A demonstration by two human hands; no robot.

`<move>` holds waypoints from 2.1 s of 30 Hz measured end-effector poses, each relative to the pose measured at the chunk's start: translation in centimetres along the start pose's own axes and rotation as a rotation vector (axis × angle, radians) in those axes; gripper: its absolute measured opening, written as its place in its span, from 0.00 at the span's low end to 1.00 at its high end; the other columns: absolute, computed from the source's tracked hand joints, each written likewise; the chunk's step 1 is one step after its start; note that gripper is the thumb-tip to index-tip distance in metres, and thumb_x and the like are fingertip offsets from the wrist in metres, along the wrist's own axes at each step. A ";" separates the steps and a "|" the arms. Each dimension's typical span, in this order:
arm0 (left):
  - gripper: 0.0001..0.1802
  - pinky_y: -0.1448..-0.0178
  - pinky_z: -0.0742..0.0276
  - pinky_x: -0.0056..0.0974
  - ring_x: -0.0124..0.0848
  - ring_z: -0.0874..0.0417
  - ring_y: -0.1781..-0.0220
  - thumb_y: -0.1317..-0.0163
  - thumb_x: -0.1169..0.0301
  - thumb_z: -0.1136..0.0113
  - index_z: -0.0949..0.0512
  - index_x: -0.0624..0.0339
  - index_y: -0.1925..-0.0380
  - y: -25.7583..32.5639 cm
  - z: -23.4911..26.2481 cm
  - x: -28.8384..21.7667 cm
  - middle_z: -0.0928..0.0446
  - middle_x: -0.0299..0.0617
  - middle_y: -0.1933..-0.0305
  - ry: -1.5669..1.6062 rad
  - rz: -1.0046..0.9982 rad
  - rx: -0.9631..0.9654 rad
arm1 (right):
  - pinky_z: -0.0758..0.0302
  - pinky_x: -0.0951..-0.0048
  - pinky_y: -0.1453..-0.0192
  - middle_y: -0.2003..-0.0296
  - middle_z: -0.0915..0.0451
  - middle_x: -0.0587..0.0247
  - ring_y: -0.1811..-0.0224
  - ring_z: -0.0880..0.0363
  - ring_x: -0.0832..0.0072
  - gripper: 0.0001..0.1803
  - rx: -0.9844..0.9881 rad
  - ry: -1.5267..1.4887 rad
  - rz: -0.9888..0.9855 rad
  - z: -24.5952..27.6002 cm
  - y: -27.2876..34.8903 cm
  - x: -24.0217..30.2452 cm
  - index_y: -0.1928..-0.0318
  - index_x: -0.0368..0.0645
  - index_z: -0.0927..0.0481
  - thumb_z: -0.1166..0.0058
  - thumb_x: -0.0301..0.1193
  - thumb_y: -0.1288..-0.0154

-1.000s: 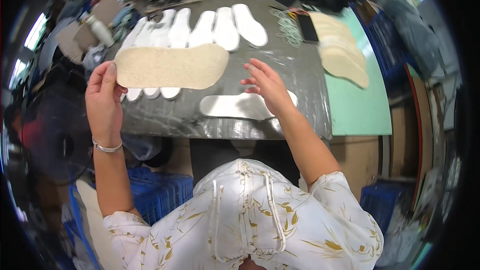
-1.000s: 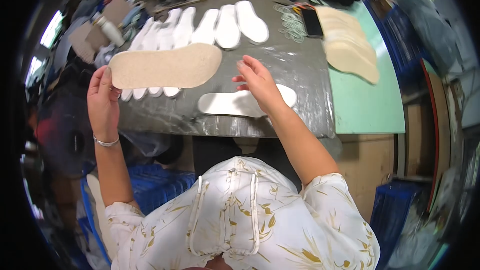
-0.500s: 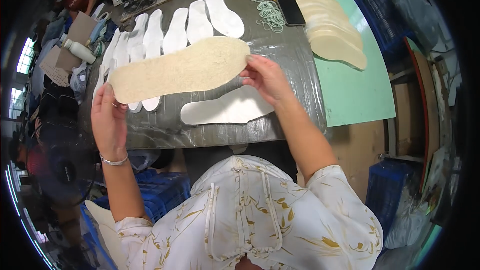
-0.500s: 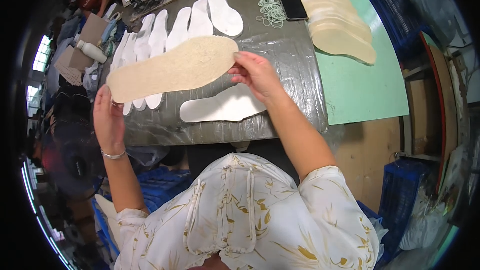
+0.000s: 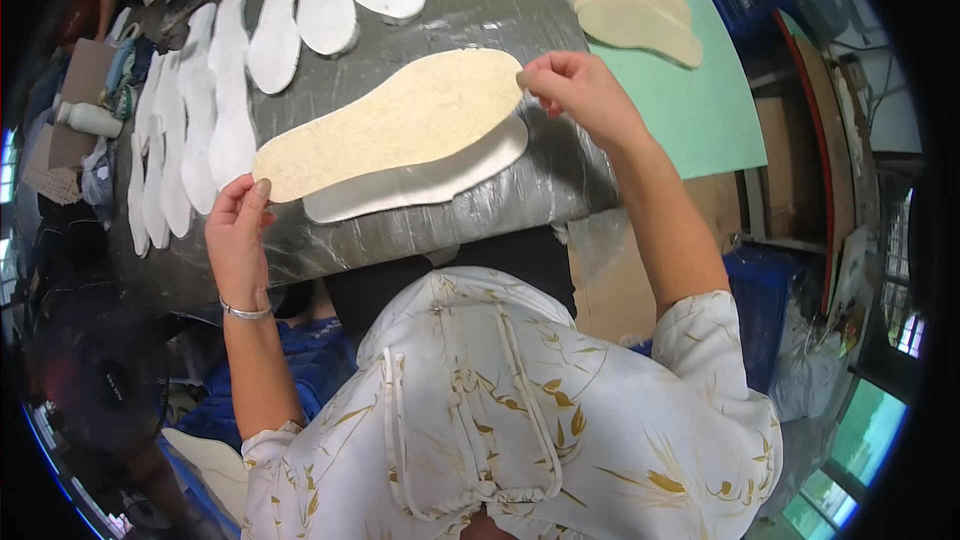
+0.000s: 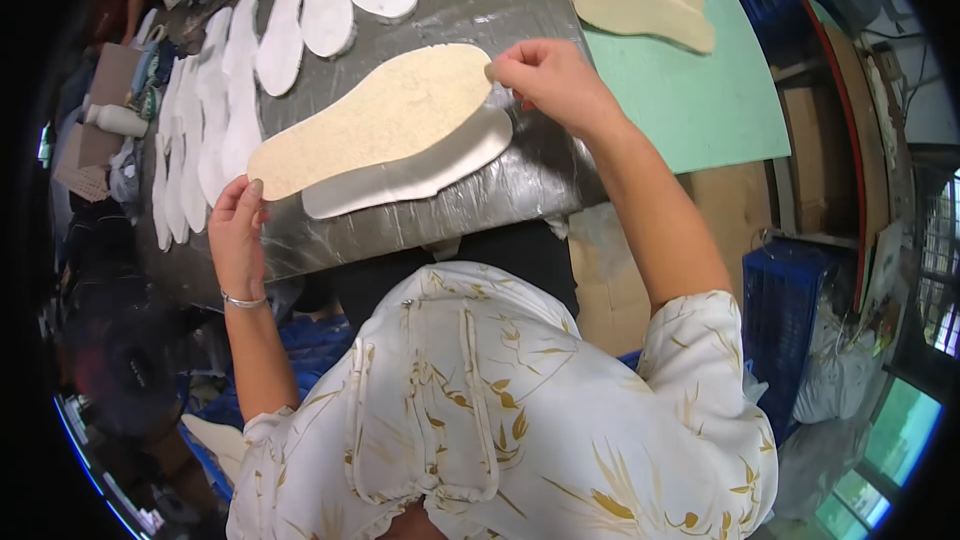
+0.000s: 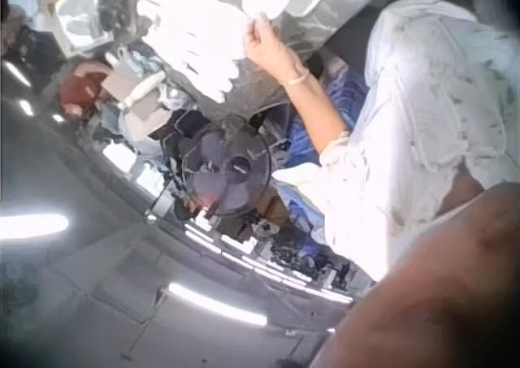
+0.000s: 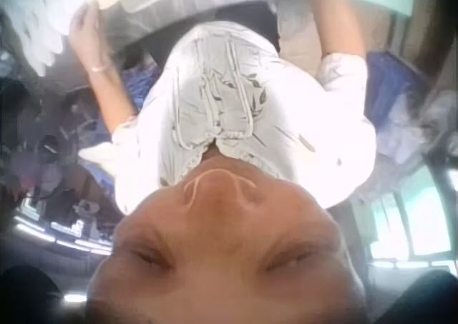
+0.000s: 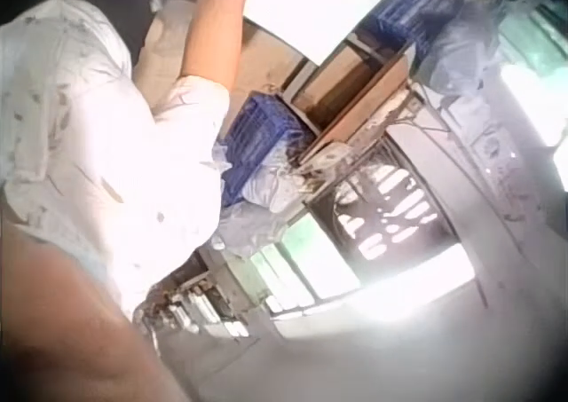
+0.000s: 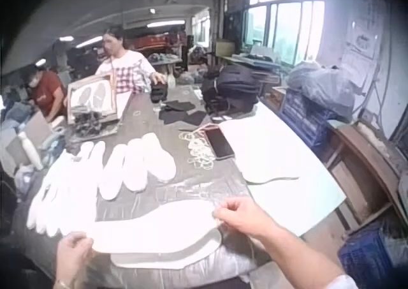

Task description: Manually assembling shoe insoles by aligning and smoothing fluffy lining onto the insole bases.

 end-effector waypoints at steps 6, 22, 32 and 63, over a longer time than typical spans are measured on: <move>0.30 0.64 0.32 0.27 0.22 0.24 0.66 0.40 0.71 0.32 0.35 0.66 0.41 -0.2 -0.6 1.0 0.20 0.39 0.64 0.035 0.088 0.054 | 0.33 0.80 0.69 0.79 0.26 0.75 0.76 0.31 0.86 0.12 0.057 -0.025 -0.095 0.3 0.2 -1.1 0.76 0.44 0.21 0.39 0.38 0.43; 0.24 0.69 0.35 0.24 0.18 0.25 0.69 0.40 0.71 0.32 0.30 0.62 0.46 -0.4 -1.1 3.6 0.19 0.33 0.67 -0.064 0.239 0.175 | 0.34 0.82 0.77 0.81 0.26 0.73 0.82 0.32 0.86 0.14 0.095 -0.117 -0.231 0.0 1.6 -7.0 0.76 0.41 0.20 0.37 0.37 0.40; 0.22 0.72 0.35 0.23 0.18 0.25 0.72 0.40 0.72 0.32 0.29 0.61 0.48 -0.3 -1.1 3.6 0.22 0.32 0.71 -0.087 0.243 0.130 | 0.35 0.81 0.78 0.82 0.26 0.72 0.83 0.33 0.85 0.16 0.089 -0.121 -0.242 -0.3 1.1 -7.4 0.81 0.42 0.22 0.35 0.37 0.41; 0.21 0.73 0.37 0.23 0.19 0.26 0.73 0.40 0.70 0.32 0.28 0.61 0.50 -0.7 -1.9 3.2 0.24 0.33 0.72 -0.129 0.256 0.150 | 0.29 0.79 0.80 0.82 0.25 0.68 0.85 0.31 0.82 0.13 0.053 -0.096 -0.249 -0.2 1.1 -7.9 0.78 0.38 0.19 0.35 0.35 0.45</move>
Point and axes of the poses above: each hand's wrist, its own y-axis away from the middle knuckle, its own z-axis out of the back of the hand, x = y × z, the point moved 4 cm from there along -y, towards the middle knuckle
